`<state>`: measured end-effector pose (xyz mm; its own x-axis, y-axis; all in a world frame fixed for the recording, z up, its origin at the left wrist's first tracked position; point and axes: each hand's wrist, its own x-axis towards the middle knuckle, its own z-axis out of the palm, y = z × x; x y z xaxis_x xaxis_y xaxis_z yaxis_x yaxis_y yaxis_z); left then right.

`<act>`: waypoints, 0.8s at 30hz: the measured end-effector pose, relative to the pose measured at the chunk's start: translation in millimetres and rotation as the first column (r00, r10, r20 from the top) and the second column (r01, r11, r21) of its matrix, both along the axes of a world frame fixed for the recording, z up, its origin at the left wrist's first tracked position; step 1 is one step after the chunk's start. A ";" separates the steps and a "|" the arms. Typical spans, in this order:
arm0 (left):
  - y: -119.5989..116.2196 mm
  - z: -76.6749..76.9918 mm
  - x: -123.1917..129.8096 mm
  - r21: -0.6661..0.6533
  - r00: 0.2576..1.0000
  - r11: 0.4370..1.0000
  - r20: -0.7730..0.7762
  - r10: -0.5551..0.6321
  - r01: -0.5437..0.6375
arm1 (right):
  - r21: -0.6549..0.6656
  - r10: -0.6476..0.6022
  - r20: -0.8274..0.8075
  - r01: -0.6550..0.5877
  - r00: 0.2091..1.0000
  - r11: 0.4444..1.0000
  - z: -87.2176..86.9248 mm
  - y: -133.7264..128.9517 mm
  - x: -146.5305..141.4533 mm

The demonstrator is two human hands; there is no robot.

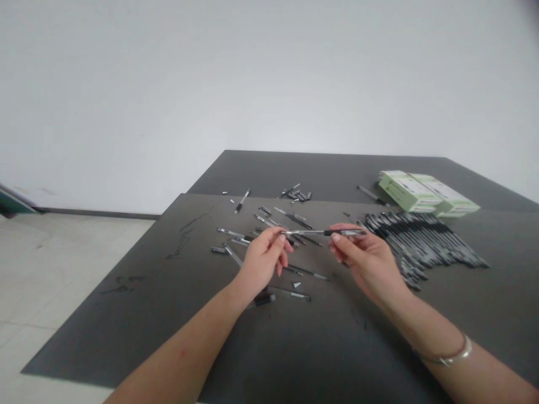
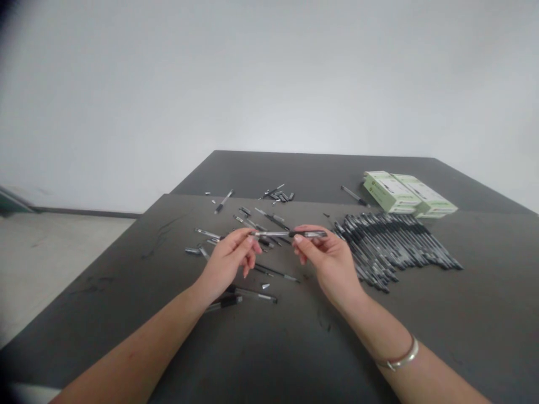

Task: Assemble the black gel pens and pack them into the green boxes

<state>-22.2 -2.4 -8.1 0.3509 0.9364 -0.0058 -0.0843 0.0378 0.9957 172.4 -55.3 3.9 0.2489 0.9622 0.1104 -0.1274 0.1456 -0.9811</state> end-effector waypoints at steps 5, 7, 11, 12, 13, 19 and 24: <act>7.0 -1.6 -4.8 0.084 0.994 0.993 -0.049 0.093 -0.088 | 0.010 -0.199 0.346 0.208 0.917 0.978 12.4 8.7 37.3; 10.3 -1.5 -7.5 0.113 0.988 0.984 -0.050 0.146 -0.139 | -0.090 -0.094 0.582 0.179 0.808 0.980 16.7 9.4 46.2; 17.6 -2.4 -13.4 0.178 0.965 0.954 -0.063 0.254 -0.240 | -0.200 0.160 0.922 0.080 0.354 0.976 13.5 10.0 48.2; 19.4 -3.2 -14.8 0.191 0.958 0.946 -0.065 0.278 -0.262 | -0.226 0.203 0.944 0.063 0.260 0.972 10.5 10.1 47.0; 21.1 -4.1 -16.2 0.201 0.952 0.938 -0.066 0.300 -0.281 | -0.258 0.244 0.951 0.052 0.190 0.965 7.0 10.2 45.8; 28.9 -8.8 -22.0 0.251 0.918 0.901 -0.093 0.386 -0.354 | -0.303 0.310 0.949 0.103 -0.056 0.947 -8.8 11.6 47.1; 35.0 -10.8 -27.1 0.299 0.880 0.863 -0.125 0.458 -0.407 | -0.274 0.304 0.939 0.182 -0.162 0.944 -11.9 15.0 57.2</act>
<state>-49.2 32.5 -18.9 -0.0741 0.9703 0.2304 0.1541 -0.2171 0.9639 229.6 -40.3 -8.0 0.0275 0.9982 -0.0534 0.9987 -0.0251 0.0449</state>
